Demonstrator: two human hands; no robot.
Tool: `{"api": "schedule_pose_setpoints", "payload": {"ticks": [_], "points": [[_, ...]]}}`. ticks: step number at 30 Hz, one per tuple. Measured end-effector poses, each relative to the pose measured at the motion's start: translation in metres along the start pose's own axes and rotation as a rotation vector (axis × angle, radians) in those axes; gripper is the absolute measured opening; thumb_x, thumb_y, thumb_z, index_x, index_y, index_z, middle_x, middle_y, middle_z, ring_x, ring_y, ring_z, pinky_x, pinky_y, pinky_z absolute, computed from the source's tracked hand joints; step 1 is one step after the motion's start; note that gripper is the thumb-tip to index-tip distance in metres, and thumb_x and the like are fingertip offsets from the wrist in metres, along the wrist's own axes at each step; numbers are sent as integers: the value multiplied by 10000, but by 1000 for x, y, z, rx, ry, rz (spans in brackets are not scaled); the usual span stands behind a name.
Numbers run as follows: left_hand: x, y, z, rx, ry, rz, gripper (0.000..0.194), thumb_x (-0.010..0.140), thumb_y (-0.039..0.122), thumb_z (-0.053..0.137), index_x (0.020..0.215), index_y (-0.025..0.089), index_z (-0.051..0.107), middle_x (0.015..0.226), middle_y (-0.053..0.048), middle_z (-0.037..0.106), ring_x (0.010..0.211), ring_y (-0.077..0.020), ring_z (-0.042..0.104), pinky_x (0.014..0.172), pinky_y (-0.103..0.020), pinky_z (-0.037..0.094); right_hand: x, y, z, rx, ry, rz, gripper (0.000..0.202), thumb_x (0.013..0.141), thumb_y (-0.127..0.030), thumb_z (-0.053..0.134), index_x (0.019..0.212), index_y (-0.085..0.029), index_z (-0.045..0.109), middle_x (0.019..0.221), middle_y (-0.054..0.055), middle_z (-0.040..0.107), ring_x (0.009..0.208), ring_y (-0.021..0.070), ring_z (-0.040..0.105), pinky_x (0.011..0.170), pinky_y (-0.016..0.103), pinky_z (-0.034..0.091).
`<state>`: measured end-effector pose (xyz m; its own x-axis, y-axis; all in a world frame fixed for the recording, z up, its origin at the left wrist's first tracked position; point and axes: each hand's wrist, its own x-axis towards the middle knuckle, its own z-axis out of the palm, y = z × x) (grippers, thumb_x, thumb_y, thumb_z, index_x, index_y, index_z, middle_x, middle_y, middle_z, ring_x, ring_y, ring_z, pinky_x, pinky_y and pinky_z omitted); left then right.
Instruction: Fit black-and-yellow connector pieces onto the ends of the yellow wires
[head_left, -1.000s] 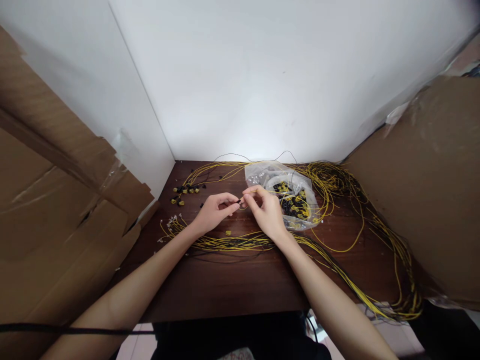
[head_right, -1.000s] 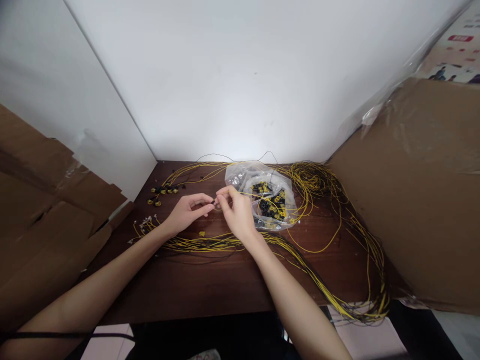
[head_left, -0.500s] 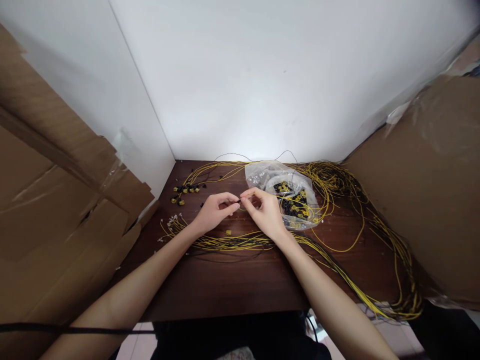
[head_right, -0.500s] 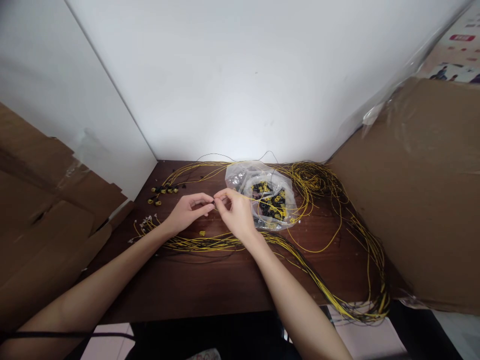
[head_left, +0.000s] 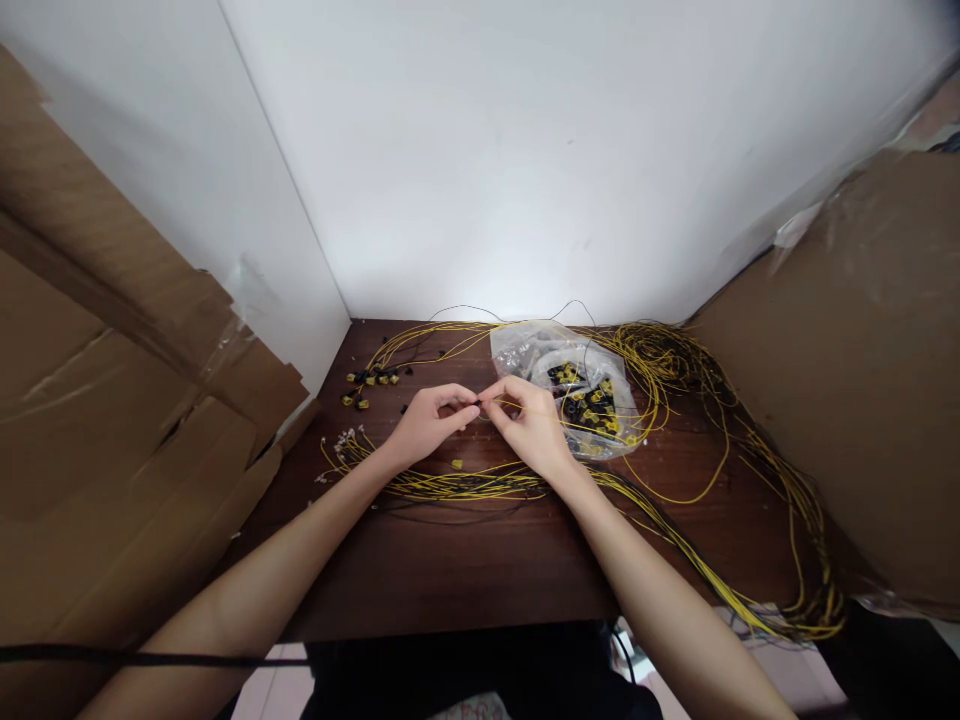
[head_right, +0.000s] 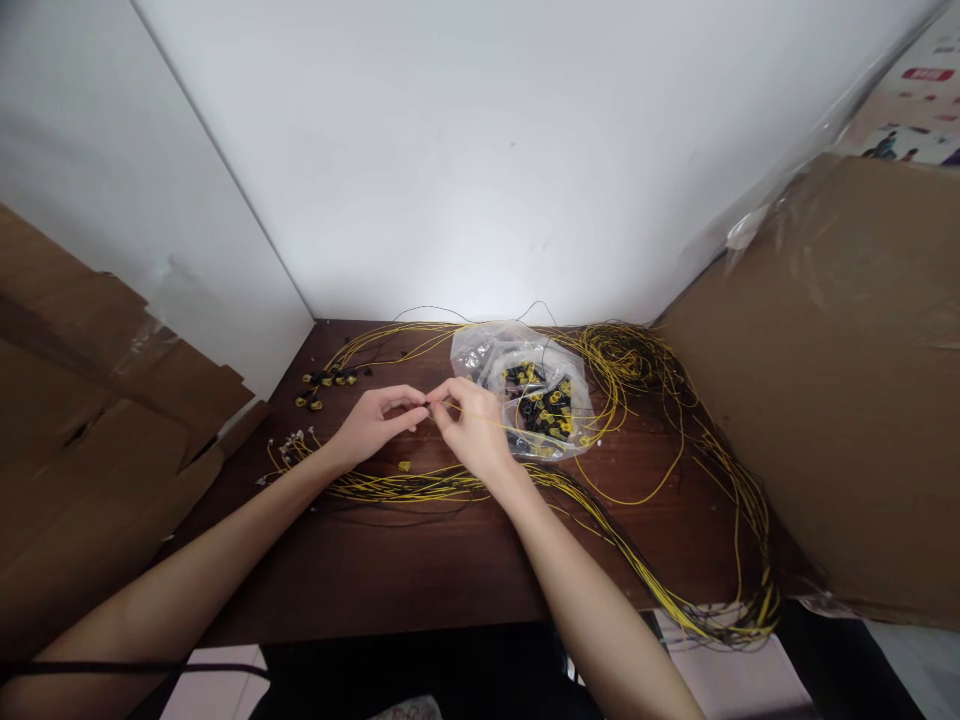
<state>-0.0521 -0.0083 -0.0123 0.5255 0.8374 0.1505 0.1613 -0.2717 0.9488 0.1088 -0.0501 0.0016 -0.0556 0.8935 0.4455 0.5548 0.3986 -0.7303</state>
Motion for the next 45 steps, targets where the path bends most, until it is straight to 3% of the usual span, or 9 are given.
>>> {"api": "schedule_pose_setpoints", "payload": {"ticks": [16, 25, 45], "points": [[0, 2, 1, 9, 13, -14, 190, 751, 288, 611, 822, 113, 629, 711, -26, 608, 585, -106, 540, 590, -238, 459, -1, -1, 1, -24, -1, -22, 108, 758, -117, 486, 748, -180, 574, 757, 16, 615, 716, 150, 559, 675, 264, 431], [-1, 5, 0, 19, 1, 2, 198, 764, 302, 598, 816, 115, 636, 729, -26, 611, 582, -103, 536, 590, -238, 461, -1, -4, 0, -5, -24, -16, 144, 819, -164, 469, 840, -180, 610, 796, 22, 625, 717, 142, 565, 656, 250, 439], [-1, 3, 0, 18, 2, -1, 187, 769, 289, 594, 826, 118, 644, 748, -25, 621, 592, -101, 542, 598, -235, 461, 0, -4, -1, -20, -37, -21, 149, 835, -175, 472, 855, -177, 620, 793, 26, 626, 690, 140, 554, 639, 250, 431]]}}
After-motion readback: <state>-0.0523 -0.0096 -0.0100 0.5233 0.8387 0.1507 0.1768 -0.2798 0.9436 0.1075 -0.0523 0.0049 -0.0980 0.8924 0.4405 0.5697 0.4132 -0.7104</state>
